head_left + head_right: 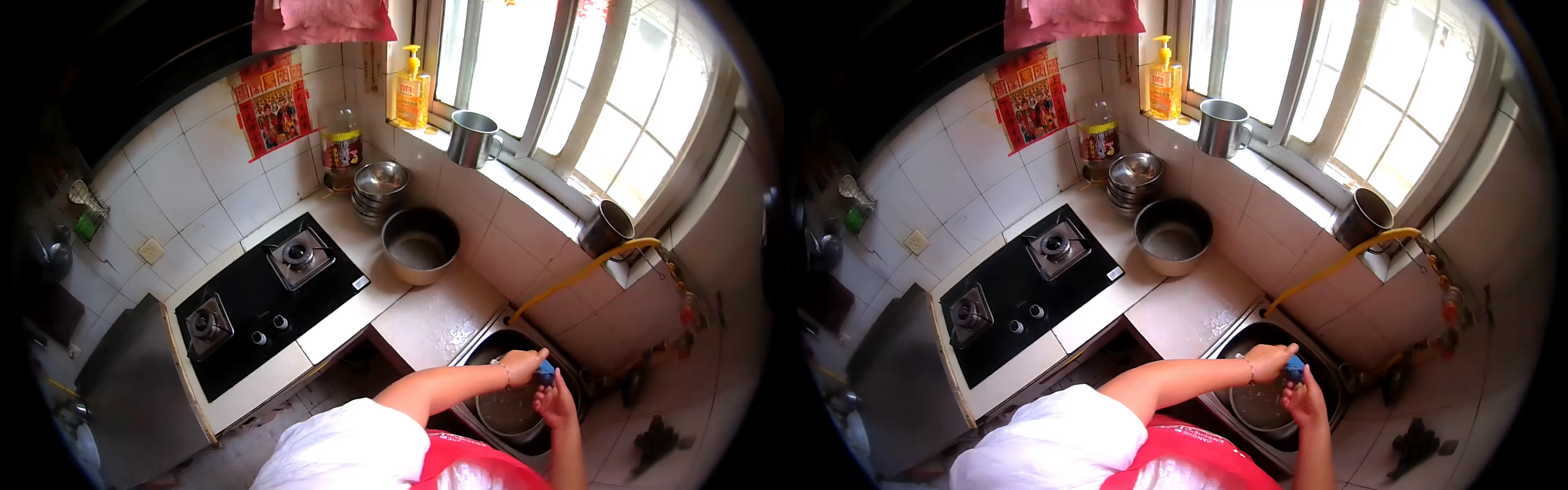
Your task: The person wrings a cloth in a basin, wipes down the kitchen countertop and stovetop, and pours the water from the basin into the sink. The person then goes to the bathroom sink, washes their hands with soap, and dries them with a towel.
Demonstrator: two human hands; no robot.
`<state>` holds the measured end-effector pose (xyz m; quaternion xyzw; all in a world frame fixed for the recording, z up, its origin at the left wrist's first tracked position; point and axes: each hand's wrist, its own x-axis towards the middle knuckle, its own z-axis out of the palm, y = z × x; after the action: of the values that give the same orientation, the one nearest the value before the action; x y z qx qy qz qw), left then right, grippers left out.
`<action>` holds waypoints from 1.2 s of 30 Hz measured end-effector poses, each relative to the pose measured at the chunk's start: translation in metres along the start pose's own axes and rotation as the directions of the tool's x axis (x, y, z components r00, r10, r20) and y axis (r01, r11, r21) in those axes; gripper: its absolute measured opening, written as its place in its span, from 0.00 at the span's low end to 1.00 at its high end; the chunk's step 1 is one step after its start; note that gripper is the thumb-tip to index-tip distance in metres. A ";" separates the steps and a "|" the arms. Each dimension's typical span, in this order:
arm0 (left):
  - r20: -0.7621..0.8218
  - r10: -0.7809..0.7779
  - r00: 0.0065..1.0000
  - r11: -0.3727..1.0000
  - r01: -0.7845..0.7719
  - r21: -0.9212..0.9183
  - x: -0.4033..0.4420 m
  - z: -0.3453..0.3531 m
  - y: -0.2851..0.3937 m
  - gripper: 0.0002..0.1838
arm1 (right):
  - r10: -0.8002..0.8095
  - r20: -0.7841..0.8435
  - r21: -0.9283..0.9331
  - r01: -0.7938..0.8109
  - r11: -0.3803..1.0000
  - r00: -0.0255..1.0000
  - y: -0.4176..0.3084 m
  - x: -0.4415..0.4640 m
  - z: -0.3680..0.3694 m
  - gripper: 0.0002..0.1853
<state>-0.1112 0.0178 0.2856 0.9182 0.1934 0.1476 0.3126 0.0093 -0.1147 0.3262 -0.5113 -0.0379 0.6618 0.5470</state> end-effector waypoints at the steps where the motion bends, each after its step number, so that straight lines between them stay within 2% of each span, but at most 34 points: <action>1: -0.051 -0.076 0.996 0.996 0.074 -0.042 -0.011 -0.006 0.005 0.24 | -0.124 -0.062 -0.119 0.116 0.986 0.990 -0.001 0.002 -0.003 0.15; 2: -0.033 -0.057 0.998 0.997 0.055 -0.053 -0.024 -0.013 0.012 0.30 | -0.160 -0.040 -0.169 0.151 0.974 0.986 -0.003 0.009 -0.011 0.13; 3: -0.032 -0.058 0.998 0.997 0.056 -0.047 -0.032 -0.013 0.018 0.30 | -0.182 -0.001 -0.188 0.178 0.966 0.983 -0.004 0.014 -0.019 0.13; 5: -0.054 -0.141 0.989 0.963 0.124 -0.238 -0.047 -0.011 0.028 0.31 | -0.182 0.114 -0.159 0.199 0.967 0.977 -0.004 0.018 -0.020 0.14; 7: -0.197 -0.245 0.949 0.906 0.151 -0.396 -0.064 -0.005 0.029 0.31 | -0.155 0.186 -0.140 0.182 0.973 0.970 0.000 0.017 -0.004 0.14; 8: -0.217 -0.314 0.924 0.818 0.147 -0.556 -0.069 0.003 0.022 0.30 | -0.144 0.198 -0.138 0.173 0.975 0.969 0.003 0.017 0.004 0.14; 9: -0.223 -0.385 0.896 0.703 0.128 -0.699 -0.081 -0.013 0.039 0.30 | -0.115 0.282 -0.102 0.149 0.984 0.952 0.007 0.017 0.012 0.14; 10: 0.082 -0.471 0.878 0.448 0.318 -0.836 -0.102 -0.037 0.048 0.28 | -0.097 0.330 -0.083 0.131 0.988 0.939 0.013 0.020 0.019 0.13; 11: 0.154 -0.484 0.861 0.286 0.322 -0.903 -0.119 -0.051 0.055 0.26 | -0.078 0.377 -0.067 0.111 0.992 0.923 0.020 0.022 0.026 0.13; 12: 0.145 -0.520 0.842 0.182 0.275 -0.944 -0.137 -0.046 0.050 0.24 | -0.026 0.443 -0.057 0.057 0.997 0.896 0.029 0.029 0.033 0.13; 14: 0.087 -0.602 0.794 0.131 0.206 -0.970 -0.176 -0.047 0.049 0.21 | 0.059 0.526 -0.080 -0.020 0.997 0.848 0.052 0.039 0.055 0.12; 17: 0.039 -0.716 0.697 0.203 0.261 -0.944 -0.244 -0.058 0.054 0.21 | 0.209 0.612 -0.192 -0.113 0.975 0.763 0.095 0.041 0.095 0.11; 20: -0.028 -0.805 0.593 0.157 0.166 -0.973 -0.309 -0.064 0.069 0.19 | 0.328 0.663 -0.300 -0.162 0.940 0.673 0.139 0.025 0.137 0.09; 22: -0.081 -0.850 0.520 0.152 0.095 -0.984 -0.343 -0.069 0.097 0.21 | 0.353 0.678 -0.355 -0.134 0.925 0.645 0.163 0.001 0.165 0.08; 23: -0.103 -0.829 0.549 0.122 -0.001 -0.992 -0.359 -0.068 0.107 0.24 | 0.380 0.701 -0.387 -0.125 0.914 0.604 0.173 -0.009 0.178 0.07; 25: -0.142 -0.877 0.459 0.109 -0.098 -0.989 -0.400 -0.045 0.100 0.27 | 0.319 0.618 -0.588 0.153 0.794 0.718 0.196 -0.026 0.196 0.08; 26: -0.151 -0.882 0.445 0.113 -0.110 -0.987 -0.416 -0.034 0.097 0.27 | 0.183 0.668 -0.670 0.476 0.570 0.722 0.208 -0.037 0.206 0.12; 28: -0.427 -0.839 0.337 0.456 0.006 -0.890 -0.449 -0.016 0.108 0.32 | 0.229 0.730 -0.673 0.621 0.402 0.644 0.224 -0.078 0.227 0.15; 29: -0.604 -0.694 0.391 0.713 0.259 -0.652 -0.468 -0.008 0.109 0.31 | 0.278 0.767 -0.642 0.696 0.323 0.578 0.238 -0.100 0.238 0.16; 30: -0.603 -0.667 0.437 0.742 0.315 -0.592 -0.488 0.002 0.106 0.29 | 0.358 0.776 -0.625 0.706 0.332 0.519 0.262 -0.111 0.245 0.17; 32: -0.647 -0.636 0.421 0.761 0.482 -0.434 -0.541 0.024 0.109 0.26 | 0.501 0.703 -0.686 0.667 0.291 0.504 0.291 -0.162 0.266 0.17; 33: -0.658 -0.655 0.371 0.737 0.503 -0.450 -0.571 0.030 0.121 0.21 | 0.537 0.685 -0.694 0.665 0.275 0.492 0.309 -0.177 0.274 0.17; 34: -0.667 -0.673 0.320 0.713 0.522 -0.468 -0.600 0.033 0.134 0.16 | 0.571 0.694 -0.680 0.659 0.320 0.439 0.328 -0.189 0.278 0.16; 35: -0.726 -0.580 0.369 0.772 0.532 -0.346 -0.631 0.036 0.148 0.15 | 0.596 0.701 -0.670 0.646 0.364 0.391 0.343 -0.199 0.280 0.15; 36: -0.586 -0.741 0.328 0.652 0.558 -0.513 -0.659 0.025 0.178 0.16 | 0.650 0.655 -0.678 0.680 0.280 0.386 0.355 -0.209 0.285 0.14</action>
<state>-0.6353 -0.4195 0.2799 0.5677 0.6400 0.3978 0.3316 -0.4641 -0.2708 0.3780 -0.2562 -0.7285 0.6353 -0.0036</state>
